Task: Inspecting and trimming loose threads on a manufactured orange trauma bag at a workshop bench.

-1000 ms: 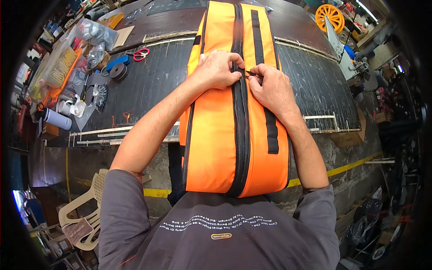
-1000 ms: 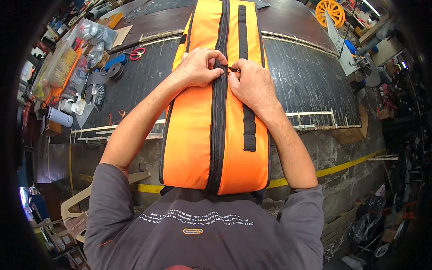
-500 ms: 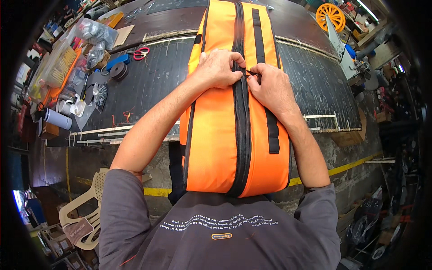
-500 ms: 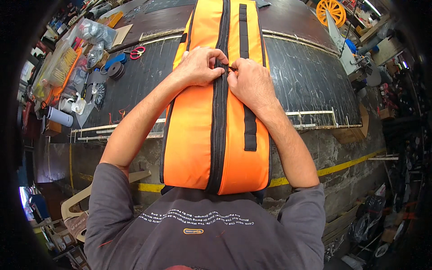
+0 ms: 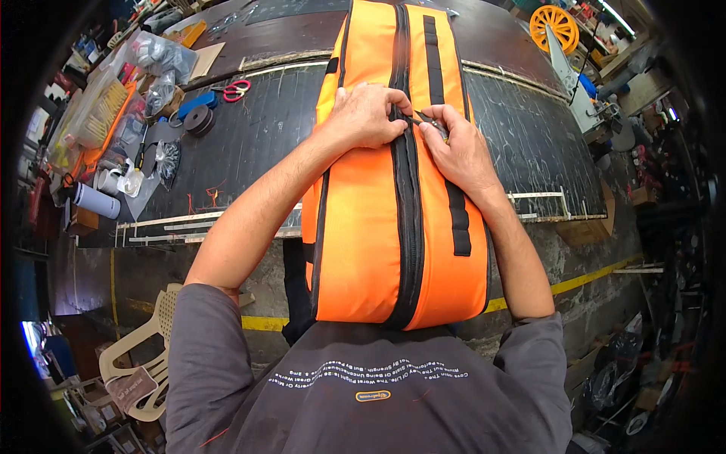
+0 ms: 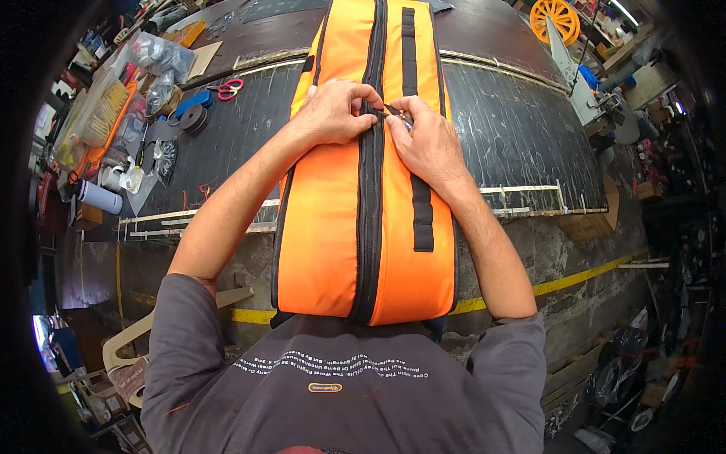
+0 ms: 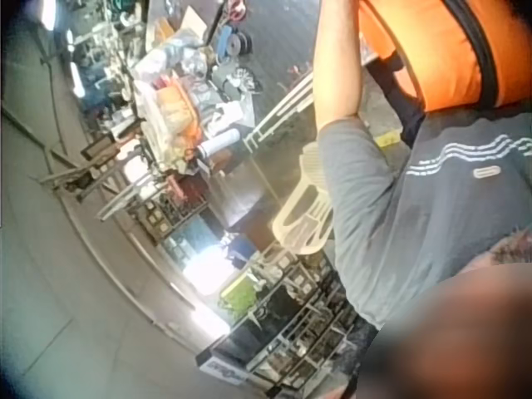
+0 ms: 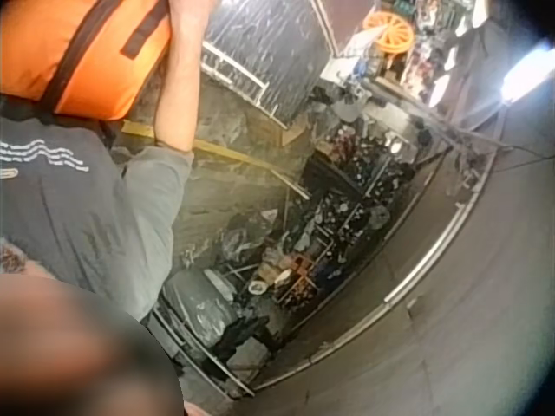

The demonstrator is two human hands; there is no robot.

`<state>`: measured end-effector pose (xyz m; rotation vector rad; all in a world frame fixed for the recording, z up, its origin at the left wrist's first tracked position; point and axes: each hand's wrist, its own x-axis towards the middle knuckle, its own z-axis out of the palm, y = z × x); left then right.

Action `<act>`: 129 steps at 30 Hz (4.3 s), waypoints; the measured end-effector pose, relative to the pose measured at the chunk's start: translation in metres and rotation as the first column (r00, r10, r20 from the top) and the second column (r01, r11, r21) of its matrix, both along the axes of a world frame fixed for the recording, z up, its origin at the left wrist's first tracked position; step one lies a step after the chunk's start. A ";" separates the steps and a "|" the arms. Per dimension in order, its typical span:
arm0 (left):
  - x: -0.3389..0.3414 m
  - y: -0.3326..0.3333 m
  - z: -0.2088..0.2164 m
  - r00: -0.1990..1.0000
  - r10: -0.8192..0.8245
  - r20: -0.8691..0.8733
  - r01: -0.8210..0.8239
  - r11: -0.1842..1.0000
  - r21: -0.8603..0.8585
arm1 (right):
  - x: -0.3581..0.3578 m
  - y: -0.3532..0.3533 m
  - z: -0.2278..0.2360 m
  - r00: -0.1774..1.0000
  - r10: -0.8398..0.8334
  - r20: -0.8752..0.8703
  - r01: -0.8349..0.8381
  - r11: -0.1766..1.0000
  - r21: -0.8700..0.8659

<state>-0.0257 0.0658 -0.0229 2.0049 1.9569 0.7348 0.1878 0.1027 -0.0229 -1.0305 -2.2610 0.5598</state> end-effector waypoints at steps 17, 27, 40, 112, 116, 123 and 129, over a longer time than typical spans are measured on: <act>0.031 0.023 0.014 0.841 -0.058 -0.537 0.061 0.998 -0.013 | 0.005 0.017 -0.015 0.911 -0.054 -0.410 -0.010 0.988 -0.154; 0.004 0.025 -0.023 0.844 -0.001 0.536 0.070 0.992 -0.107 | 0.012 0.009 0.013 0.984 -0.031 -0.178 0.025 0.999 -0.032; 0.007 0.021 -0.022 0.862 -0.021 0.507 0.047 0.998 -0.039 | 0.005 0.013 0.016 0.999 0.032 -0.031 -0.033 0.999 -0.012; 0.000 0.111 -0.037 0.845 0.197 0.497 -0.347 0.909 0.231 | -0.053 0.108 0.020 0.969 -0.081 0.232 -0.029 0.899 0.437; 0.001 0.110 -0.038 0.843 0.201 0.499 -0.356 0.904 0.238 | -0.054 0.107 0.018 0.973 -0.080 0.218 -0.027 0.893 0.449; 0.002 0.113 -0.043 0.831 0.166 0.530 -0.356 0.892 0.279 | -0.049 0.104 0.015 0.980 -0.089 0.180 -0.006 0.884 0.468; -0.010 0.129 -0.045 0.529 -0.220 0.820 -0.460 0.738 0.494 | -0.054 0.104 0.014 0.980 -0.112 0.165 0.027 0.894 0.447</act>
